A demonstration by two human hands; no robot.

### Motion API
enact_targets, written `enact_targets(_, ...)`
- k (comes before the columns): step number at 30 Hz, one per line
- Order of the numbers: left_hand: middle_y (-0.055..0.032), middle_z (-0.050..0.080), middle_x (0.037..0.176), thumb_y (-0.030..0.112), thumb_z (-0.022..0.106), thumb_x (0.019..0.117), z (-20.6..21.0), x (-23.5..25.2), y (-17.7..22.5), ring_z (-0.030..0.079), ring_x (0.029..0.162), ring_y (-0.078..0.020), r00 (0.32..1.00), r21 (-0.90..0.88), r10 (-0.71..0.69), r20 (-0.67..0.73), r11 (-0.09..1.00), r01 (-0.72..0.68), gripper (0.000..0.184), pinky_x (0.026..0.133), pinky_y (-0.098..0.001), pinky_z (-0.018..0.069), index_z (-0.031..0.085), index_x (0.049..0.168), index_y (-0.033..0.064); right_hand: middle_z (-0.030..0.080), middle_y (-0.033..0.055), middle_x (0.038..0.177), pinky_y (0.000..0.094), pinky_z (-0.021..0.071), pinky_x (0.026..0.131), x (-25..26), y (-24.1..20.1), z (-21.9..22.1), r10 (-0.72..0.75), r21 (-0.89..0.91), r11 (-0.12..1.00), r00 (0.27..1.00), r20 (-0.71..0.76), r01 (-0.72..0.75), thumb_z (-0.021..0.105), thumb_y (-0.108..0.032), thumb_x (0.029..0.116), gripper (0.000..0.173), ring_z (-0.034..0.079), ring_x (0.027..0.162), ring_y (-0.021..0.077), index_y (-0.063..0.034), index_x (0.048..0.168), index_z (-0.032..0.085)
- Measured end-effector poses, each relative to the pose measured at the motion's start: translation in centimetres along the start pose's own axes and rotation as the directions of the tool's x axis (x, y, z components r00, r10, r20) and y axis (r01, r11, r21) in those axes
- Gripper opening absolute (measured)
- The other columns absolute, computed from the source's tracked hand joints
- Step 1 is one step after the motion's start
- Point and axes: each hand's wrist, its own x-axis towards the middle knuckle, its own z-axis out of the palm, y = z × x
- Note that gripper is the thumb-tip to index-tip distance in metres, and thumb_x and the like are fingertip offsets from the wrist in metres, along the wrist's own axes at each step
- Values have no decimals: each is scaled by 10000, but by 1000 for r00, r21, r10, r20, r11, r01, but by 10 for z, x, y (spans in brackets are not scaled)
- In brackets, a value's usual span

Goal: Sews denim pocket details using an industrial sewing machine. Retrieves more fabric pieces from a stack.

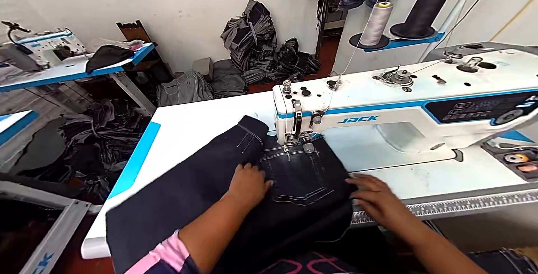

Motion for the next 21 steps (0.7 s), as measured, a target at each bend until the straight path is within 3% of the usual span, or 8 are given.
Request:
enact_targets(2,-142,532,1511,405,527,1061,6,24,-28,416,1459,-359,979,37,138,-153,990,-134,466,1166,-623,291,618,1406,104,697,186,1262,742,404,1004,-5,19,-18,86,-19,996,996,18,-85,615,-258,915,256,548,1292,508,-78,871,793)
enact_targets(5,-53,211,1716,586,436,1040,41,42,-60,63,1602,-312,976,-86,155,-153,982,-169,675,1231,-672,-11,365,1609,230,699,153,1261,758,384,924,-17,39,-41,159,-70,985,986,38,-156,609,-333,887,281,534,1293,506,-127,848,796)
enact_targets(9,-138,151,1720,632,487,991,64,5,13,43,1585,-423,975,-215,165,-149,957,-194,787,1196,-737,3,306,1631,212,709,224,1160,775,417,839,-21,82,-98,308,-241,927,950,50,-287,764,-45,841,71,587,1148,551,-57,896,807)
enact_targets(13,-123,69,1734,676,424,998,57,-1,54,-3,1589,-407,980,-227,198,-10,954,-195,822,1204,-714,-4,225,1653,222,671,285,1213,780,427,875,32,25,-104,470,-416,802,883,-4,-429,679,99,858,217,567,1165,572,-22,999,792)
enact_targets(15,-85,139,1729,618,388,1040,44,4,43,48,1599,-347,973,-295,230,8,930,-218,737,1238,-656,20,292,1634,192,571,214,1450,755,392,1022,63,-22,-65,441,-377,853,885,148,-361,603,-141,1002,323,500,1352,490,-110,1306,708)
enact_targets(17,-48,234,1709,558,348,1075,37,9,24,122,1596,-299,971,-331,238,-18,915,-230,645,1251,-630,41,373,1603,189,260,73,1698,815,101,1131,84,-55,-22,540,-370,835,740,402,-408,437,-506,1064,582,149,1569,421,-251,1586,409)
enact_targets(18,-20,224,1713,548,320,1082,39,13,13,98,1600,-289,971,-302,238,-27,924,-235,621,1236,-659,5,363,1609,223,153,28,1729,838,13,1113,89,-58,-4,569,-393,819,685,455,-419,366,-605,1050,666,30,1586,412,-295,1633,282)
enact_targets(21,10,180,1725,599,266,1064,62,26,-17,18,1606,-283,947,-191,294,-130,929,-315,641,1200,-702,-68,319,1625,292,141,-30,1731,845,-29,1096,101,-36,19,549,-424,822,725,416,-379,322,-690,1018,708,-3,1592,382,-359,1637,236)
